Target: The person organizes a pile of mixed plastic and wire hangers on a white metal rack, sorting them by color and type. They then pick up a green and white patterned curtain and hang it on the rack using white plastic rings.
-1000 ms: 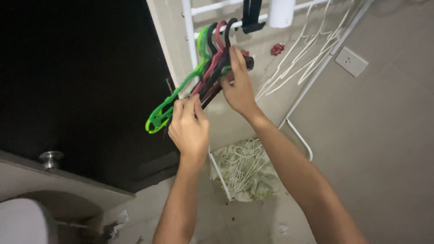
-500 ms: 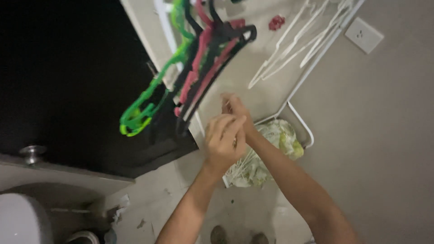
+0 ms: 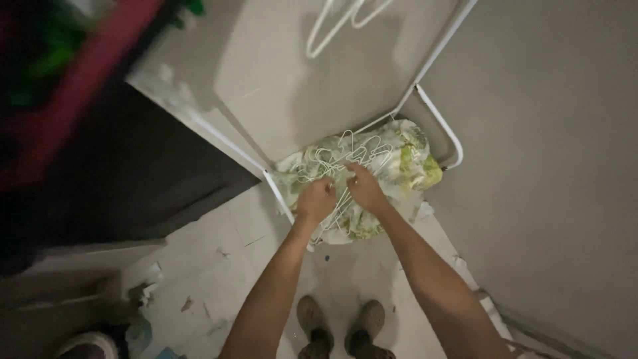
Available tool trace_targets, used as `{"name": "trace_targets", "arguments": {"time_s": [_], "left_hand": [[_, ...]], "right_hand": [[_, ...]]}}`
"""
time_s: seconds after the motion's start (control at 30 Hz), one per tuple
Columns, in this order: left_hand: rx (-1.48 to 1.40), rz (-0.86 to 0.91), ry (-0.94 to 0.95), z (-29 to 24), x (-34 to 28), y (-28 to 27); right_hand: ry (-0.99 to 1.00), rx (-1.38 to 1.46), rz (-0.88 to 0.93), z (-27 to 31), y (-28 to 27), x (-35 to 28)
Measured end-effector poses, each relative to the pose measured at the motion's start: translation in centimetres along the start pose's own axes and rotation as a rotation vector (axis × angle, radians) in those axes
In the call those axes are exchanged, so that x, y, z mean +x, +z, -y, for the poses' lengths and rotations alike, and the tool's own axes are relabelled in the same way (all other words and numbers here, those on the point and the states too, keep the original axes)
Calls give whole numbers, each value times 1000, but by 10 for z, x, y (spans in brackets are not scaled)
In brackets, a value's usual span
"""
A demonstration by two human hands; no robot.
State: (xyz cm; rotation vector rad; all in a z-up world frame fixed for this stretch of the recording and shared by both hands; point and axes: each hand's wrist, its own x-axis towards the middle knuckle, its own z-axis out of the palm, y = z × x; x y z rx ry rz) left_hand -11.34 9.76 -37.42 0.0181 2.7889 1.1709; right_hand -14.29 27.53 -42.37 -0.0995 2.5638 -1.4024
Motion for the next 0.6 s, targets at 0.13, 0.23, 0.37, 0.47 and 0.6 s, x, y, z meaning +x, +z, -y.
{"name": "trace_targets", "arguments": {"time_s": [0.13,0.23,0.37,0.47,0.6], "left_hand": [[71,165,-158,100,18,99],[110,277,-244,160,18,158],[-64,365,-528,215,11,210],[137,402,-463,269,13,250],[143,551,-546,323,23,290]], "right_hand": [[-5,49,4,-117,58,21],[-7,-60,38,-169,91,32],[156,-167,167,-150,106,24],[187,-132,220,-150,116,24],[146,-86,215,-164,120,27]]}}
